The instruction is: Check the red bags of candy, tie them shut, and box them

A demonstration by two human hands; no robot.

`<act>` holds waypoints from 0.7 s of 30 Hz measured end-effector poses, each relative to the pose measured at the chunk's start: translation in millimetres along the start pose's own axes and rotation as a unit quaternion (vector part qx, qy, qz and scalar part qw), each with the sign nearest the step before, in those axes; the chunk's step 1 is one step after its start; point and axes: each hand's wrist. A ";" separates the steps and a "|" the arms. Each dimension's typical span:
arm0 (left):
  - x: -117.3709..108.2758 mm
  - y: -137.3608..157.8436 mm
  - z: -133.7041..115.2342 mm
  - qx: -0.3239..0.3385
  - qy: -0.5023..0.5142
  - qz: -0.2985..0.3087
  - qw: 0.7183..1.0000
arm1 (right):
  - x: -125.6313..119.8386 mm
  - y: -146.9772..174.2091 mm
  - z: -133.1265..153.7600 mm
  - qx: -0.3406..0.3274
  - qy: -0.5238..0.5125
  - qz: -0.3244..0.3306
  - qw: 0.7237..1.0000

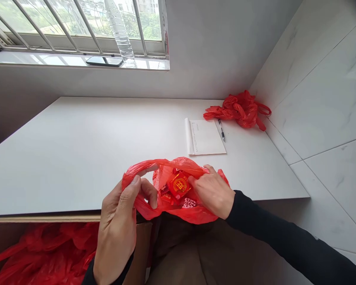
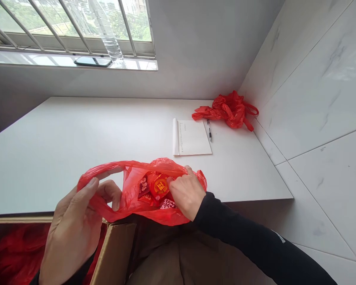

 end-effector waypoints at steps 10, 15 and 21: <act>2.7 2.8 1.5 0.024 -0.067 0.016 0.997 | -1.4 0.2 -7.3 0.016 0.004 0.026 1.000; 2.3 2.4 0.7 0.027 -0.084 0.017 0.996 | -6.7 -4.7 -7.8 0.013 -0.008 0.002 1.000; 3.2 3.4 -1.2 0.035 -0.096 0.016 0.995 | -21.2 15.5 -15.5 0.071 0.002 -0.040 0.997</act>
Point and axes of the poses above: each hand's wrist, its own y-axis away from the middle knuckle, its own x-axis out of the palm, z = x × y, and after that the axes turned 15 degrees about -x, right-handed
